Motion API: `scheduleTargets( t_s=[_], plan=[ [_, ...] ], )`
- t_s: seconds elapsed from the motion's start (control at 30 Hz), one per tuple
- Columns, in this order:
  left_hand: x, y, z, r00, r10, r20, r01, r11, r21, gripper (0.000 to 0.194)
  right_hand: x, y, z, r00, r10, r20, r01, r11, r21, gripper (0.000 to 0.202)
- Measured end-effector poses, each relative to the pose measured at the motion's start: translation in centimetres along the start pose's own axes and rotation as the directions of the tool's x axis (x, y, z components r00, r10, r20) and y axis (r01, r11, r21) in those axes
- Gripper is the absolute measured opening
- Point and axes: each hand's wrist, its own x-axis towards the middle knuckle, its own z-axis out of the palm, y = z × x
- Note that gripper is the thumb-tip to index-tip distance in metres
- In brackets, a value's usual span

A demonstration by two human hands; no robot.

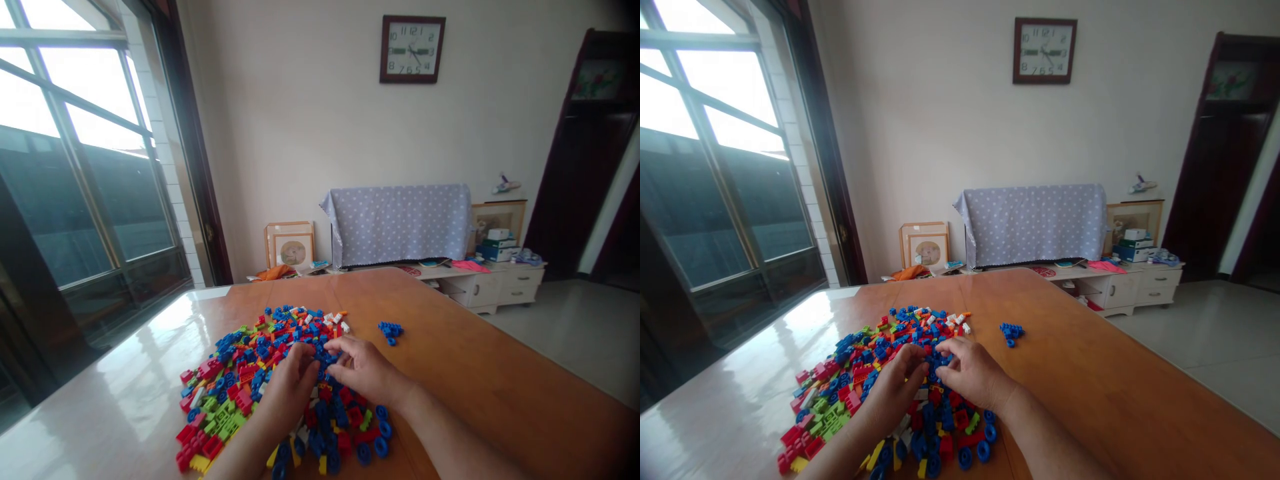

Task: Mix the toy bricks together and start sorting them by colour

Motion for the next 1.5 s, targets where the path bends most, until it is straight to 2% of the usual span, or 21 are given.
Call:
scheduleTargets(
  t_s=[0.13,0.2,0.27,0.33,0.4,0.5,0.57,0.67,0.83,1.1,1.23,1.3,1.4,1.5],
  plan=[
    [0.1,-0.3,0.8,0.997,-0.018,0.071,0.033,0.976,-0.216,0.024,-0.3,-1.0,1.0,0.999,-0.044,0.032,0.045,0.998,-0.032,0.026],
    [0.1,-0.1,0.9,0.996,-0.036,0.087,0.056,0.968,-0.245,0.025,-0.1,-0.5,0.7,0.999,-0.051,-0.002,0.050,0.994,-0.102,0.021],
    [0.0,0.3,0.7,0.996,-0.053,0.073,0.066,0.979,-0.195,0.027,0.2,0.5,-0.2,0.998,-0.024,-0.058,0.012,0.980,-0.199,0.020],
    [0.0,0.6,0.3,0.997,-0.058,0.046,0.062,0.993,-0.098,0.029,0.4,2.2,-1.7,0.991,0.050,-0.122,-0.086,0.946,-0.313,0.018],
    [-0.1,0.6,-0.1,0.999,-0.048,0.019,0.048,0.999,-0.005,0.030,0.5,4.2,-3.5,0.970,0.180,-0.165,-0.235,0.876,-0.422,0.011],
    [0.0,0.2,-0.3,1.000,-0.025,-0.015,0.026,0.998,0.063,0.030,0.3,7.1,-5.9,0.890,0.386,-0.242,-0.455,0.737,-0.500,0.002],
    [0.0,-0.2,-0.3,1.000,-0.013,-0.026,0.015,0.997,0.080,0.031,0.2,8.5,-6.9,0.856,0.431,-0.284,-0.516,0.701,-0.491,0.003],
    [0.0,-0.4,-0.3,0.998,-0.017,-0.059,0.022,0.995,0.100,0.032,0.3,9.3,-7.3,0.844,0.421,-0.332,-0.534,0.716,-0.450,0.014],
    [0.1,-0.2,-0.9,0.994,-0.036,-0.100,0.051,0.988,0.143,0.034,0.6,9.5,-6.5,0.840,0.428,-0.335,-0.513,0.828,-0.228,0.022],
    [0.1,-0.2,-1.7,0.985,-0.056,-0.164,0.096,0.964,0.246,0.029,0.6,11.2,-5.9,0.804,0.489,-0.338,-0.560,0.814,-0.155,0.022],
    [0.0,-0.3,-2.0,0.978,-0.085,-0.190,0.136,0.952,0.273,0.029,0.7,10.9,-5.8,0.822,0.473,-0.318,-0.537,0.830,-0.152,0.019],
    [0.1,-0.3,-2.0,0.980,-0.091,-0.178,0.139,0.952,0.274,0.028,0.7,9.9,-5.2,0.858,0.437,-0.270,-0.487,0.859,-0.160,0.016],
    [0.1,-0.6,-1.9,0.986,-0.076,-0.151,0.117,0.952,0.284,0.025,0.6,7.6,-4.2,0.932,0.346,-0.106,-0.359,0.920,-0.156,0.014],
    [0.0,-0.5,-1.6,0.994,-0.040,-0.104,0.071,0.947,0.313,0.023,0.1,5.1,-3.6,0.958,0.278,0.077,-0.268,0.956,-0.121,0.015]
  ],
)
